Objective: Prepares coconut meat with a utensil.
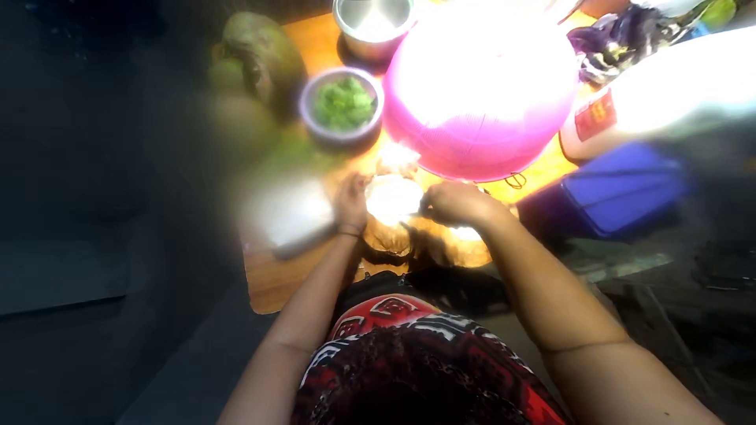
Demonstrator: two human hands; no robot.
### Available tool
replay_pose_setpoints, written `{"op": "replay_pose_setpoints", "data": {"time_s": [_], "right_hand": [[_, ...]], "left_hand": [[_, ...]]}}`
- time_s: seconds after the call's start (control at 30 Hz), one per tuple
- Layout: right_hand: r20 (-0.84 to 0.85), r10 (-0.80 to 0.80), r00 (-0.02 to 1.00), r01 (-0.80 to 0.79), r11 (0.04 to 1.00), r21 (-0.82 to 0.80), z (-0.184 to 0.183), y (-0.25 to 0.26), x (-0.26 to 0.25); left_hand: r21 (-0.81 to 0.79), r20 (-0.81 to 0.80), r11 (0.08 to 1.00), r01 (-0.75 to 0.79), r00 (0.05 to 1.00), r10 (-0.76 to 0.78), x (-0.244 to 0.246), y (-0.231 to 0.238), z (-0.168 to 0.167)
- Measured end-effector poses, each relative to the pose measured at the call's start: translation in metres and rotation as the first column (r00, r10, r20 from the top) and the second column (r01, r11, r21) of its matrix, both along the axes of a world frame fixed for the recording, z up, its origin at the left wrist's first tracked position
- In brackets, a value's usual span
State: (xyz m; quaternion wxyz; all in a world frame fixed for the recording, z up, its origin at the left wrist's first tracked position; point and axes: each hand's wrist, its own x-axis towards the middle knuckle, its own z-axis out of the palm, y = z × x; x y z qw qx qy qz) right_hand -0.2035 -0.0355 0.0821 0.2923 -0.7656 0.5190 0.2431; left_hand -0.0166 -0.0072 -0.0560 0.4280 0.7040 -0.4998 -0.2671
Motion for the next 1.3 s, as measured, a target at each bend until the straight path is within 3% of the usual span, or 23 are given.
{"op": "replay_pose_setpoints", "data": {"time_s": [0.1, 0.33, 0.57, 0.73, 0.93, 1.1, 1.2, 1.3], "right_hand": [[-0.009, 0.010, 1.000, -0.009, 0.998, 0.068, -0.010, 0.005, 0.001], [0.185, -0.155, 0.970, 0.148, 0.988, 0.055, -0.022, -0.013, -0.027], [0.371, -0.246, 0.896, 0.241, 0.969, 0.060, -0.086, 0.009, 0.000], [0.295, -0.113, 0.949, 0.097, 0.993, 0.069, -0.073, -0.002, -0.020], [0.476, -0.247, 0.844, 0.266, 0.964, 0.030, -0.084, 0.000, 0.001], [0.284, -0.053, 0.957, 0.034, 0.997, 0.069, -0.063, -0.013, -0.013], [0.355, -0.129, 0.926, 0.114, 0.992, 0.062, -0.071, -0.028, -0.014], [0.472, -0.248, 0.846, 0.236, 0.968, 0.084, -0.080, -0.013, 0.007]], "left_hand": [[-0.012, 0.016, 1.000, 0.011, 1.000, -0.011, 0.002, 0.000, -0.002], [-0.051, -0.065, 0.998, 0.021, 0.998, -0.024, 0.001, 0.001, -0.002], [-0.030, -0.117, 0.999, 0.016, 0.993, -0.020, -0.001, 0.002, 0.002], [-0.007, -0.083, 1.000, 0.006, 0.997, -0.006, 0.000, -0.002, 0.001], [-0.016, -0.134, 1.000, -0.012, 0.991, 0.009, -0.003, -0.006, 0.003], [0.003, -0.134, 1.000, -0.014, 0.991, 0.014, 0.000, -0.005, 0.002], [0.019, -0.105, 1.000, -0.013, 0.994, 0.015, 0.001, -0.008, 0.001], [0.010, -0.105, 1.000, 0.001, 0.995, 0.000, 0.004, -0.011, -0.004]]}}
